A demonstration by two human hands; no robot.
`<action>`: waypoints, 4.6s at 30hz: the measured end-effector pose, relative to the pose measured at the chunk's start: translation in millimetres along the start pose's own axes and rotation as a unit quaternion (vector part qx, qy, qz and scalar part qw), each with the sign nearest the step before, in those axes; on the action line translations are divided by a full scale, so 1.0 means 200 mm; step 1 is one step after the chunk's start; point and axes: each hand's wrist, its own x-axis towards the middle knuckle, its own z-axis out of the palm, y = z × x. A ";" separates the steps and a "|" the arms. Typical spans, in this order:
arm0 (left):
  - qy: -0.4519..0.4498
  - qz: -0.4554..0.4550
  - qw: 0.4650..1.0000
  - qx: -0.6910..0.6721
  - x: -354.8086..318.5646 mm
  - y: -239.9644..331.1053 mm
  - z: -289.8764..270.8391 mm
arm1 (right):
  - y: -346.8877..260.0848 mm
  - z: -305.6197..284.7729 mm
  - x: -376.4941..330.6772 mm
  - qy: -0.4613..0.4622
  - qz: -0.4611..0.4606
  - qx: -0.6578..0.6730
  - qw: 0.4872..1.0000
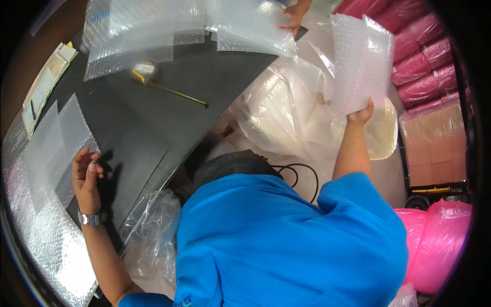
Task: The person handles sheets of bubble wrap on a table, stacking and separating them. They use a tape measure to measure the bubble wrap at several points. Another person is visible in the background handling similar materials.
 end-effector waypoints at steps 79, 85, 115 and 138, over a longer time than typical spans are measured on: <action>-0.163 -0.060 0.985 0.016 -0.03 0.08 -0.01 | 0.39 1.88 -1.82 -0.816 0.322 0.360 0.319; -0.150 -0.030 0.988 0.006 -0.02 0.07 0.00 | 0.35 1.80 -1.88 -0.772 0.271 0.318 0.479; -0.091 0.000 0.996 -0.014 -0.03 0.14 -0.06 | 1.31 1.92 -1.06 -0.627 -0.295 -0.578 0.431; 0.268 -0.094 0.833 0.475 0.12 -0.14 -0.60 | 1.90 2.23 -1.71 -0.549 0.358 -0.236 0.717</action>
